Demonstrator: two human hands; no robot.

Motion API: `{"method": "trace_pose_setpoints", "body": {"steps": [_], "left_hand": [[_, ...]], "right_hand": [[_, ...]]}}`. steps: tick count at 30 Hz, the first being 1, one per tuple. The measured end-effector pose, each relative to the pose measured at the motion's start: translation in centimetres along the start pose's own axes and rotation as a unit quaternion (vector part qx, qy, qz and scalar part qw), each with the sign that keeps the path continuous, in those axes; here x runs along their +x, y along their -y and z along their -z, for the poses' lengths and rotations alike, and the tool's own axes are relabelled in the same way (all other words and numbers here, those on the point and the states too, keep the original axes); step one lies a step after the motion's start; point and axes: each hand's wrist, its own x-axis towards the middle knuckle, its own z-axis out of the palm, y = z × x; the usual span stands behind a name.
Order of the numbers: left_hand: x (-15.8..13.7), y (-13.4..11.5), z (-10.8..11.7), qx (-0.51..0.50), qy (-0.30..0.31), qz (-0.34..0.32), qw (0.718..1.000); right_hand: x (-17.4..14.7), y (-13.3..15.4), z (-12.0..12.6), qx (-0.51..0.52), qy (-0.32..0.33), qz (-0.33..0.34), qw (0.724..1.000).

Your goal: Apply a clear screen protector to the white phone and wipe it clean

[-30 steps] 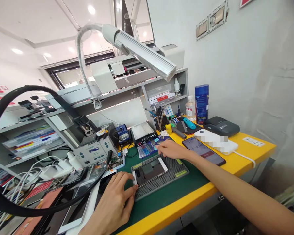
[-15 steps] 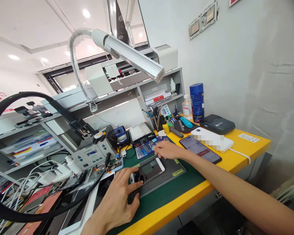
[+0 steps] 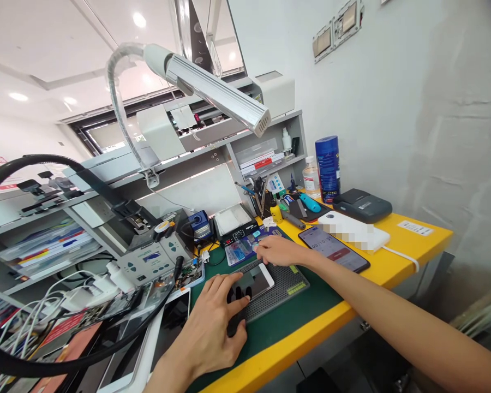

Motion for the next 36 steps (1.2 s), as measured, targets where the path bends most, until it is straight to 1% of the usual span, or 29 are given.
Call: {"method": "trace_pose_setpoints", "body": {"steps": [15, 21, 27, 36], "left_hand": [[2.3, -0.9, -0.6, -0.012, 0.005, -0.022, 1.0], [3.0, -0.7, -1.1, -0.032, 0.023, -0.017, 0.999], [3.4, -0.3, -1.3, -0.044, 0.052, -0.002, 0.998], [3.8, -0.9, -1.0, -0.046, 0.059, -0.005, 0.997]], "right_hand": [[-0.3, 1.1, 0.3, -0.013, -0.009, -0.013, 1.0], [0.1, 0.3, -0.1, 0.007, -0.015, -0.005, 1.0], [0.3, -0.2, -0.4, 0.039, 0.006, 0.005, 0.999], [0.3, -0.2, -0.4, 0.032, -0.001, 0.012, 0.999]]}}
